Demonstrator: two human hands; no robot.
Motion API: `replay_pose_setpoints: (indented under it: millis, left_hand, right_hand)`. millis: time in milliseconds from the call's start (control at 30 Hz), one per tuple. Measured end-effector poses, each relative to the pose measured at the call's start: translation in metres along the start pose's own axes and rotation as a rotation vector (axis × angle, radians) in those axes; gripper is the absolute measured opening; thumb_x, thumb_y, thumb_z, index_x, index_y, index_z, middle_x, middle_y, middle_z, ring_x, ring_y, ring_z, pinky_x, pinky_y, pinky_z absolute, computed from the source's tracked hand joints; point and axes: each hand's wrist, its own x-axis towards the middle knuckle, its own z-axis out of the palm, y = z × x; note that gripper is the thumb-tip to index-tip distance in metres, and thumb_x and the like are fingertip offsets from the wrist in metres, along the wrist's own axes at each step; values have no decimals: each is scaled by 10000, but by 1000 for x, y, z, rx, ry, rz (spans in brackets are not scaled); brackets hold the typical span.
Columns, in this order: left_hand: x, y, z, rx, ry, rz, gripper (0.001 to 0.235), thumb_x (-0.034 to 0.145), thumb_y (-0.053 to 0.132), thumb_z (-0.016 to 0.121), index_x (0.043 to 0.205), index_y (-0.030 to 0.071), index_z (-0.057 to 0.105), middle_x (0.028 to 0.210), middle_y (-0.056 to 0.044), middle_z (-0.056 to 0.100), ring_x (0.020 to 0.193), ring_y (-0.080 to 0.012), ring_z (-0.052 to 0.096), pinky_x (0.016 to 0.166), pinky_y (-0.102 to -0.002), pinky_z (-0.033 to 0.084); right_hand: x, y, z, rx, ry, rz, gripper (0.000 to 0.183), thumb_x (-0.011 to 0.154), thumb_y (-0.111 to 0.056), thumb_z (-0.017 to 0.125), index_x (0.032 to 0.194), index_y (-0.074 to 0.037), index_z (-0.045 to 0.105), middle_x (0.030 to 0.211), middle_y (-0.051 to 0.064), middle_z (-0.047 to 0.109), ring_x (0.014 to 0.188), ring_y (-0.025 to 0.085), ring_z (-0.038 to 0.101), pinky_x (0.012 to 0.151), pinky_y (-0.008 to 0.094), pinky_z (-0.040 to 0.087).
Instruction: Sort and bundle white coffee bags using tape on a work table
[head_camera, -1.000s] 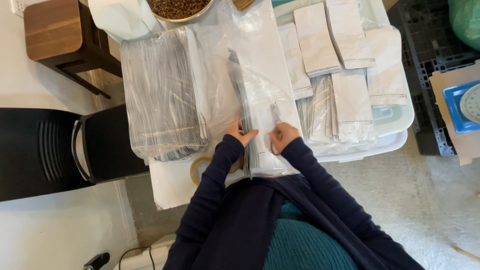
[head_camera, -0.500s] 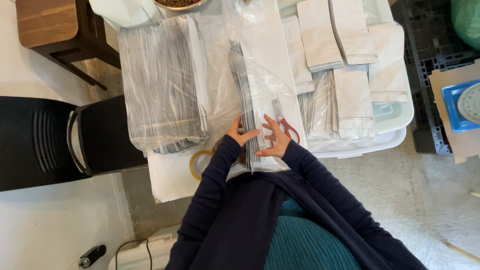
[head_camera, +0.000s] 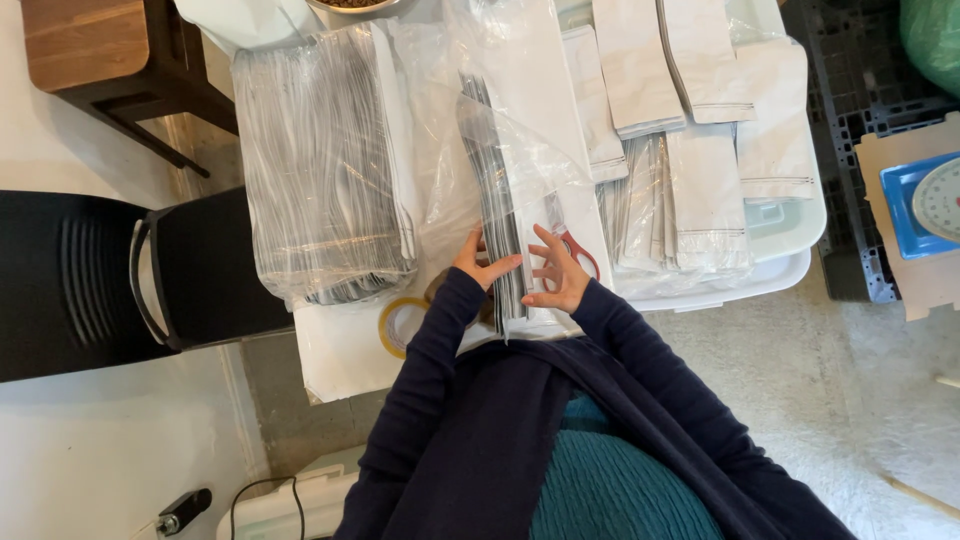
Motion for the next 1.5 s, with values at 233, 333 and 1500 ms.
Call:
replay_pose_setpoints:
  millis: [233, 333, 1500]
  left_hand:
    - [8, -11, 2, -23, 40, 24, 1185, 688, 515, 941, 1614, 189, 277, 1393, -175, 546, 1206, -324, 631, 1029, -398, 568]
    - [14, -20, 3, -29, 41, 32, 1157, 697, 498, 944, 1609, 195, 300, 1377, -167, 560, 1181, -315, 648, 998, -390, 587]
    - [7, -9, 0, -21, 13, 23, 1183, 713, 580, 919, 1613, 154, 281, 1449, -211, 497, 1277, -369, 575, 1047, -425, 551]
  right_hand:
    - [1, -3, 1, 2, 27, -46, 1330, 634, -133, 998, 1652, -294, 158, 1540, 355, 290, 1254, 439, 486, 1038, 589, 461]
    - [1, -1, 0, -20, 33, -68, 1258, 674, -142, 977, 1648, -282, 194, 1521, 348, 332, 1261, 439, 489, 1075, 580, 429]
    - [-9, 1, 9, -651, 383, -525, 577, 681, -454, 946, 1189, -241, 775, 936, 108, 608, 672, 286, 640, 659, 387, 550]
